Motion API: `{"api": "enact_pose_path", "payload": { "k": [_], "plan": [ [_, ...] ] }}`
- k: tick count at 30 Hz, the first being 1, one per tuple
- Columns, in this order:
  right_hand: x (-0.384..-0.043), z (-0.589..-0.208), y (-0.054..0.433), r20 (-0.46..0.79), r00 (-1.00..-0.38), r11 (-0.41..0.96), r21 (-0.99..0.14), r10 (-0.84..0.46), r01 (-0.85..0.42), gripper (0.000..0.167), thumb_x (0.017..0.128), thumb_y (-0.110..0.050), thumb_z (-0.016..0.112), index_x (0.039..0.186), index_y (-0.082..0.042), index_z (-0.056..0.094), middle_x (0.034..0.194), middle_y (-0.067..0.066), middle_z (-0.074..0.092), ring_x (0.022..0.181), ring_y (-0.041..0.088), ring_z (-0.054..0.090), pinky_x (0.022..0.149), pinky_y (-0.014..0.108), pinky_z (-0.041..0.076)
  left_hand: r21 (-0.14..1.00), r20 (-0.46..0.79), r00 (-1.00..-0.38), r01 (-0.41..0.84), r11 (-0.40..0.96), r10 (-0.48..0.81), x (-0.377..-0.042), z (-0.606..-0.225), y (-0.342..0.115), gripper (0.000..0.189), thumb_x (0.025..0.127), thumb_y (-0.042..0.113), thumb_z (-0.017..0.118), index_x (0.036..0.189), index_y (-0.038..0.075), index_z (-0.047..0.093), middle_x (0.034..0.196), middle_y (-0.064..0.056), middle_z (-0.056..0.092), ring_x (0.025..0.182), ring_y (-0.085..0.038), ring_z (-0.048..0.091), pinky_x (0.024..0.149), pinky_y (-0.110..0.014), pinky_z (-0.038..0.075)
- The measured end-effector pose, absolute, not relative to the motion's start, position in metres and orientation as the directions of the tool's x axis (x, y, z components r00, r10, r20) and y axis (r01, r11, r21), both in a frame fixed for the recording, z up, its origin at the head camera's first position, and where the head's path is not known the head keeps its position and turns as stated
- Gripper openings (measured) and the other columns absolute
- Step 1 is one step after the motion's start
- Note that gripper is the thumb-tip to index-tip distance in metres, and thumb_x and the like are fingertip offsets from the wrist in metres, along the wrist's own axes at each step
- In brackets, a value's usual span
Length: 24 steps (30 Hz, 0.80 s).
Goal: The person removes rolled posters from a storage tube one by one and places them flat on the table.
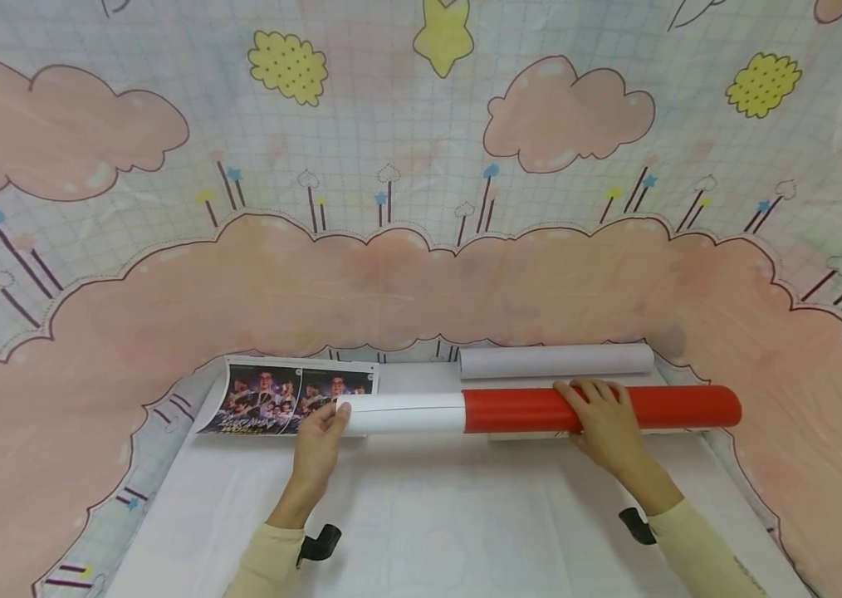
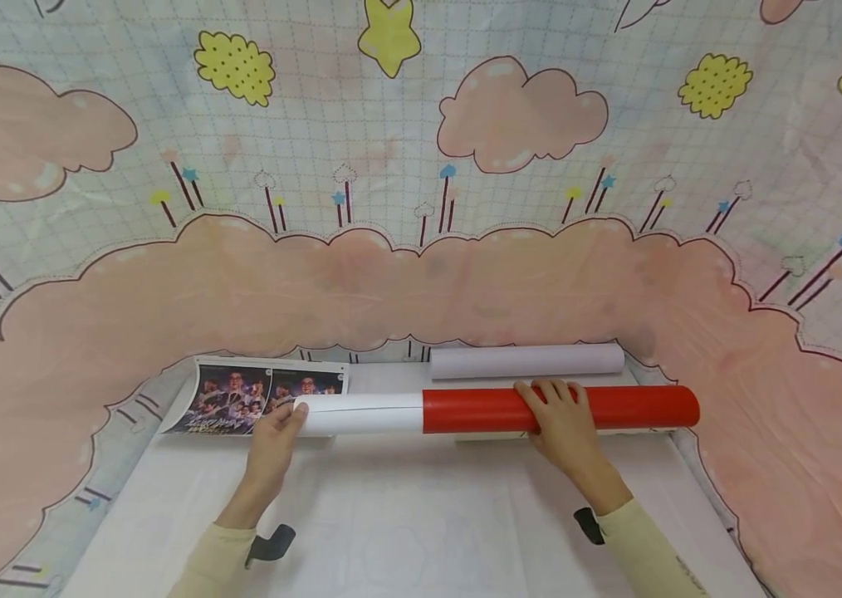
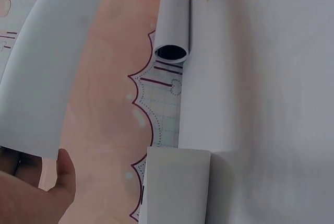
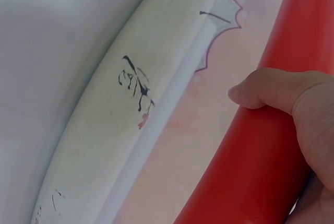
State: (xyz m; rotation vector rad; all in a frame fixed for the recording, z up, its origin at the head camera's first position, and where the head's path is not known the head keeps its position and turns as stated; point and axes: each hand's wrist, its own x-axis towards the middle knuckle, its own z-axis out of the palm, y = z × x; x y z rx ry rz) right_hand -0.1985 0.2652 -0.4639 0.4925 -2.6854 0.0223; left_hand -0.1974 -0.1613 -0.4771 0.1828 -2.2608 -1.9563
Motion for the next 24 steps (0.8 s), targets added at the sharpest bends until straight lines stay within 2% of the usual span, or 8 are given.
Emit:
{"api": "enact_pose_path", "payload": {
  "k": [10,13,16,19,21,24],
  "plan": [
    [-0.197,-0.463,0.274,0.399,-0.856,0.94,0.055,-0.329,-0.335,0.084,0.061,-0.018,0.093,0.135,-0.015,0.054,0.125,0.018,0.059,0.117,0.041,0.051,0.1,0.06,0.034,0.99,0.022,-0.98,-0.006,0.142,-0.199,-0.196,-0.474,-0.169,0.037,0.1,0.023,0.057,0.117,-0.009,0.064,0.099,-0.014,0.073,0.078,-0.001,0.057,0.072,-0.016,0.048],
    [-0.196,-0.462,0.277,0.401,-0.858,0.943,0.055,-0.322,-0.329,0.084,0.06,-0.017,0.094,0.134,-0.014,0.054,0.125,0.019,0.059,0.117,0.042,0.051,0.101,0.06,0.034,0.99,0.022,-0.979,-0.008,0.142,-0.205,-0.196,-0.473,-0.171,0.037,0.1,0.024,0.058,0.113,-0.01,0.064,0.09,-0.005,0.072,0.076,-0.002,0.054,0.07,-0.017,0.046],
    [-0.195,-0.462,0.28,0.396,-0.864,0.947,0.051,-0.311,-0.317,0.085,0.06,-0.017,0.094,0.135,-0.014,0.053,0.126,0.019,0.059,0.117,0.042,0.05,0.101,0.06,0.033,0.991,0.022,-0.978,-0.005,0.132,-0.209,-0.197,-0.474,-0.172,0.033,0.1,0.023,0.058,0.101,-0.01,0.064,0.074,0.002,0.063,0.07,-0.005,0.049,0.063,-0.019,0.041],
    [-0.195,-0.464,0.282,0.39,-0.87,0.95,0.05,-0.303,-0.309,0.085,0.06,-0.017,0.094,0.135,-0.014,0.053,0.127,0.019,0.058,0.117,0.042,0.05,0.101,0.061,0.033,0.991,0.022,-0.979,-0.005,0.133,-0.204,-0.198,-0.474,-0.174,0.033,0.1,0.022,0.057,0.099,-0.01,0.063,0.073,0.001,0.058,0.069,-0.007,0.047,0.062,-0.02,0.04],
    [-0.196,-0.464,0.284,0.39,-0.87,0.95,0.048,-0.301,-0.307,0.085,0.06,-0.017,0.094,0.135,-0.014,0.053,0.127,0.019,0.058,0.117,0.041,0.051,0.101,0.061,0.034,0.99,0.013,-0.979,-0.017,0.142,-0.205,-0.198,-0.475,-0.177,0.033,0.101,0.023,0.056,0.104,-0.009,0.063,0.078,-0.003,0.061,0.072,-0.006,0.048,0.065,-0.019,0.041],
    [-0.195,-0.465,0.287,0.398,-0.866,0.95,0.045,-0.302,-0.31,0.085,0.06,-0.016,0.093,0.135,-0.013,0.053,0.126,0.019,0.059,0.116,0.042,0.051,0.101,0.061,0.034,0.987,-0.011,-0.979,-0.044,0.157,-0.203,-0.197,-0.476,-0.18,0.039,0.102,0.026,0.055,0.12,-0.007,0.062,0.105,-0.017,0.068,0.084,0.0,0.053,0.075,-0.012,0.044]
  ]
}}
